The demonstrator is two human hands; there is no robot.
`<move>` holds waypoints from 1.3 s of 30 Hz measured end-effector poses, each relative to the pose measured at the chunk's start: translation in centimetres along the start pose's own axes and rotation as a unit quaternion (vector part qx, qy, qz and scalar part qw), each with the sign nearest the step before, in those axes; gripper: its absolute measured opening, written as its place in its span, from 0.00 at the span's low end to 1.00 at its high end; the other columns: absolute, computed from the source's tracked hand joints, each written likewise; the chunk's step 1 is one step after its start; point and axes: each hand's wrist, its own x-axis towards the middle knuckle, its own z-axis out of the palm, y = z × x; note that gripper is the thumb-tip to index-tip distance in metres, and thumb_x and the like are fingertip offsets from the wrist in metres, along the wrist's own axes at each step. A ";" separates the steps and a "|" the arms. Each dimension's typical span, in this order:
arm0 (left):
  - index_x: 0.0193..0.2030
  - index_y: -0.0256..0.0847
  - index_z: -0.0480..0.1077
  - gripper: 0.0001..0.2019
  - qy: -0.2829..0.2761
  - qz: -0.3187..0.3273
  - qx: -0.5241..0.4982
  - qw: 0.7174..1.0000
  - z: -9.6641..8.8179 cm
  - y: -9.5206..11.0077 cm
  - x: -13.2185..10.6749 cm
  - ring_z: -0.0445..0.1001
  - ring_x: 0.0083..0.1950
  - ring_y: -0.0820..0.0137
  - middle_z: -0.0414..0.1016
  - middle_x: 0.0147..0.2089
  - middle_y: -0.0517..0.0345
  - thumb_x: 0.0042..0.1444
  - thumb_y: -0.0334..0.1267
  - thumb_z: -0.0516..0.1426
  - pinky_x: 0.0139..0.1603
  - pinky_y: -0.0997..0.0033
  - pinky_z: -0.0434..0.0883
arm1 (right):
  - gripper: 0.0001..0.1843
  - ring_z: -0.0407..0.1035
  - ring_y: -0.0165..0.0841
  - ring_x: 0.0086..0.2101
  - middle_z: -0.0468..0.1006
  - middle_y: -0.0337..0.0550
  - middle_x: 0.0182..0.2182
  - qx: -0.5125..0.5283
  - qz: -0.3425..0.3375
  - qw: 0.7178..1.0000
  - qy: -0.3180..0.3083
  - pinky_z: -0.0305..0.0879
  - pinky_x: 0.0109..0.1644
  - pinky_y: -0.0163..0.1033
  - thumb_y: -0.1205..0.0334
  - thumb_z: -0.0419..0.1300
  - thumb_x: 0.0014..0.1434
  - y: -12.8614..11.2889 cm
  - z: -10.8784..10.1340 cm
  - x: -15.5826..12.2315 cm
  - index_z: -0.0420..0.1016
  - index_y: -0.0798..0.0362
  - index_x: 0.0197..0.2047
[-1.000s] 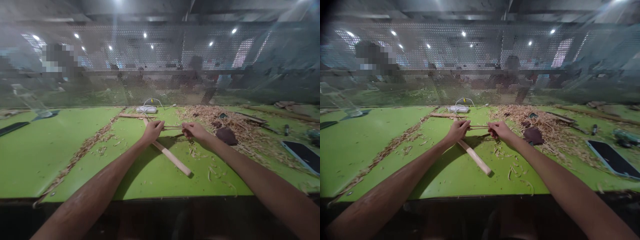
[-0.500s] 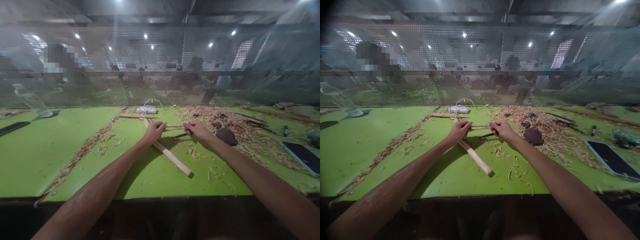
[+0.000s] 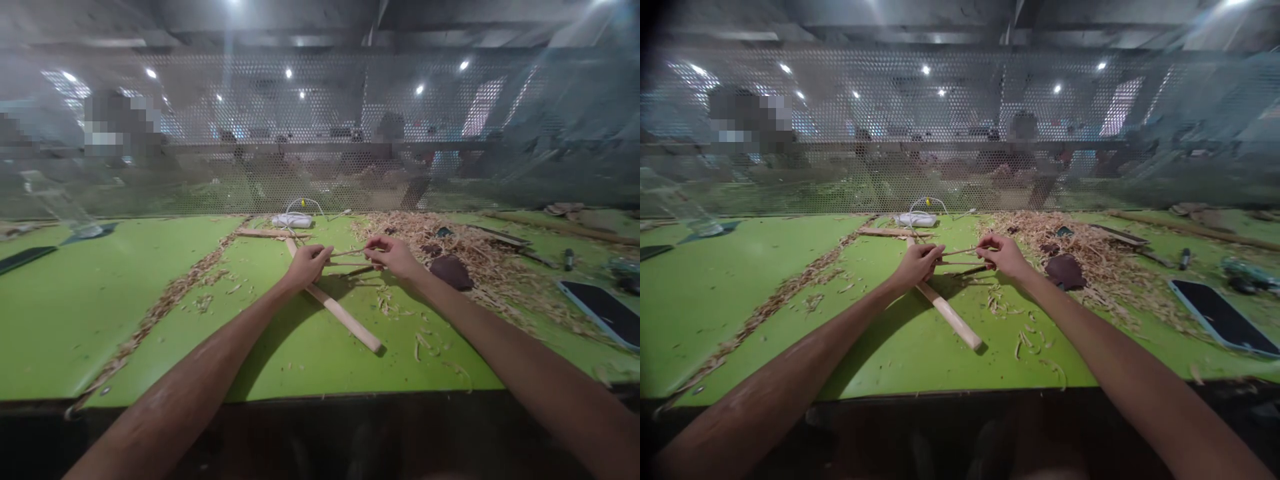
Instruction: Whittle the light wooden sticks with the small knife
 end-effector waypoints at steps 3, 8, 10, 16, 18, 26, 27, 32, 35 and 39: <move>0.24 0.45 0.63 0.26 0.011 0.004 0.000 1.000 -0.1 -0.1 0.2 0.57 0.15 0.76 0.60 0.16 0.67 0.63 0.60 0.62 0.16 0.74 0.57 | 0.20 0.65 0.29 0.24 0.79 0.41 0.31 0.007 0.008 1.000 -0.013 0.63 0.28 0.38 0.45 0.78 0.55 0.0 0.2 -0.3 0.77 0.47 0.37; 0.22 0.45 0.62 0.25 0.027 0.015 0.002 1.000 -0.1 0.0 0.3 0.56 0.16 0.76 0.59 0.16 0.66 0.64 0.57 0.61 0.18 0.74 0.56 | 0.24 0.65 0.31 0.24 0.74 0.42 0.24 0.005 0.060 0.998 -0.024 0.60 0.25 0.37 0.38 0.72 0.63 0.3 0.3 -0.6 0.74 0.49 0.32; 0.22 0.45 0.63 0.25 0.027 0.023 0.006 0.999 -0.1 0.1 0.2 0.56 0.17 0.76 0.58 0.16 0.67 0.64 0.56 0.60 0.19 0.74 0.56 | 0.28 0.62 0.31 0.22 0.69 0.41 0.22 0.010 0.076 0.997 -0.013 0.58 0.24 0.37 0.36 0.70 0.66 0.3 0.3 -0.5 0.71 0.49 0.29; 0.22 0.45 0.62 0.25 0.035 0.043 0.015 0.998 -0.1 0.1 0.1 0.57 0.17 0.76 0.57 0.16 0.67 0.63 0.56 0.60 0.19 0.74 0.59 | 0.32 0.56 0.29 0.21 0.62 0.37 0.18 -0.009 0.068 0.998 -0.007 0.56 0.24 0.36 0.33 0.70 0.64 0.2 0.1 -0.2 0.67 0.48 0.25; 0.23 0.45 0.63 0.25 0.027 0.033 0.009 0.999 -0.1 0.0 0.1 0.57 0.17 0.76 0.58 0.16 0.67 0.63 0.57 0.61 0.19 0.74 0.59 | 0.31 0.56 0.29 0.21 0.63 0.37 0.18 -0.008 0.053 0.998 -0.012 0.57 0.24 0.36 0.34 0.70 0.64 0.2 0.0 -0.1 0.69 0.48 0.25; 0.23 0.44 0.65 0.24 0.009 0.007 0.009 1.000 -0.1 0.3 0.0 0.57 0.15 0.77 0.59 0.15 0.68 0.64 0.57 0.61 0.16 0.75 0.57 | 0.19 0.65 0.30 0.22 0.73 0.39 0.22 -0.005 0.001 1.000 -0.002 0.61 0.26 0.36 0.46 0.76 0.58 0.5 -0.4 0.4 0.77 0.49 0.31; 0.23 0.44 0.66 0.24 0.012 0.006 0.012 1.000 -0.1 0.3 0.0 0.57 0.15 0.77 0.59 0.14 0.67 0.64 0.56 0.60 0.16 0.75 0.57 | 0.18 0.66 0.30 0.22 0.74 0.39 0.22 -0.003 -0.002 1.000 -0.004 0.62 0.26 0.36 0.48 0.77 0.57 0.5 -0.3 0.4 0.77 0.49 0.31; 0.23 0.44 0.66 0.23 0.018 0.008 0.010 1.000 -0.2 0.5 0.0 0.56 0.14 0.77 0.59 0.14 0.68 0.65 0.54 0.60 0.16 0.75 0.56 | 0.14 0.68 0.30 0.24 0.77 0.38 0.26 0.013 -0.014 1.000 -0.004 0.65 0.27 0.35 0.55 0.78 0.55 0.2 -0.2 0.3 0.79 0.49 0.36; 0.22 0.44 0.65 0.23 0.021 0.009 0.012 1.000 -0.2 0.5 0.0 0.57 0.14 0.77 0.60 0.14 0.67 0.66 0.52 0.60 0.16 0.75 0.58 | 0.15 0.68 0.29 0.23 0.77 0.37 0.26 0.023 -0.008 1.000 -0.001 0.65 0.27 0.34 0.54 0.78 0.55 0.0 0.0 0.0 0.78 0.49 0.37; 0.21 0.43 0.64 0.24 0.030 0.016 0.019 0.999 -0.3 0.5 0.1 0.57 0.16 0.77 0.59 0.14 0.67 0.66 0.49 0.61 0.17 0.76 0.60 | 0.17 0.68 0.29 0.22 0.78 0.41 0.27 0.024 0.026 0.999 -0.015 0.64 0.26 0.34 0.48 0.74 0.62 0.1 0.1 -0.1 0.77 0.51 0.35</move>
